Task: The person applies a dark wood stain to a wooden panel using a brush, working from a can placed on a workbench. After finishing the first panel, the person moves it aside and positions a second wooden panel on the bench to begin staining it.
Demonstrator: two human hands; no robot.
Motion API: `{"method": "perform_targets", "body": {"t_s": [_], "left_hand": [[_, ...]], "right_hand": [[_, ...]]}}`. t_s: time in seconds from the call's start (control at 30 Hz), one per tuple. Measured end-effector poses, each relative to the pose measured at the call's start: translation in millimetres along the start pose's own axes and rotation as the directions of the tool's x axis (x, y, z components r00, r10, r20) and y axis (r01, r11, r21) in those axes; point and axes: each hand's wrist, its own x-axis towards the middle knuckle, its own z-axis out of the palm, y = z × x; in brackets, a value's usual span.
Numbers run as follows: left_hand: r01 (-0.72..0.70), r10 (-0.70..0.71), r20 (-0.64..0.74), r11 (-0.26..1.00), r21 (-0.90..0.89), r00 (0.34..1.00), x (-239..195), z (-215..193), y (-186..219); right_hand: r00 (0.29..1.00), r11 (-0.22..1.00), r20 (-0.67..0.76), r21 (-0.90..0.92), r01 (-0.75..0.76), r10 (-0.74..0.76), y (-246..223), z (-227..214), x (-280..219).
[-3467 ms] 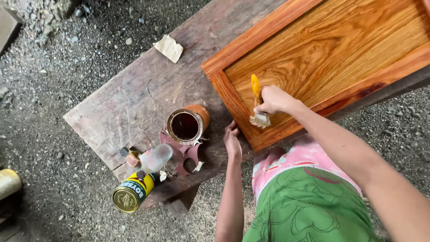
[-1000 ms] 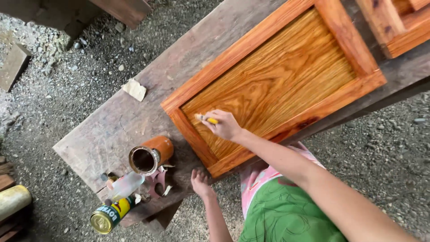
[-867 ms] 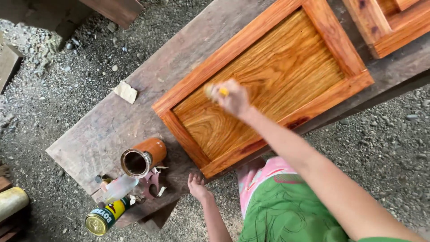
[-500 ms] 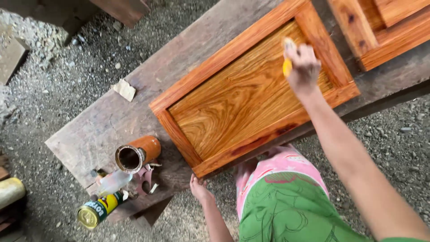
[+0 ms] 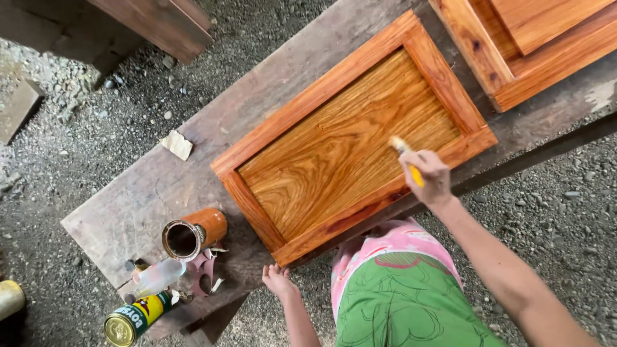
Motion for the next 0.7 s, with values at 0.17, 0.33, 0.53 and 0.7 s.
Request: {"method": "perform_targets", "body": {"t_s": [0.17,0.33,0.53,0.7], "left_hand": [[-0.012,0.009,-0.017,0.987,-0.161,1.000,18.4,-3.7,-15.2],[0.134,-0.142,-0.077,0.986,-0.103,0.987,23.9,4.9,-11.8],[0.097,-0.111,-0.137,0.990,-0.105,0.984,31.9,2.2,-7.6],[-0.260,0.235,-0.251,0.963,-0.071,0.939,113.2,6.3,-63.5]], "right_hand": [[0.998,0.972,0.005,-0.226,-0.058,0.061,16.4,-13.0,-18.8],[0.972,0.994,0.234,0.108,-0.001,-0.024,-54.3,21.1,-46.3],[0.984,0.991,0.180,-0.135,0.020,0.004,23.3,18.5,-24.3],[0.988,0.998,0.154,0.044,-0.042,0.035,-42.9,35.2,-37.2]]}}
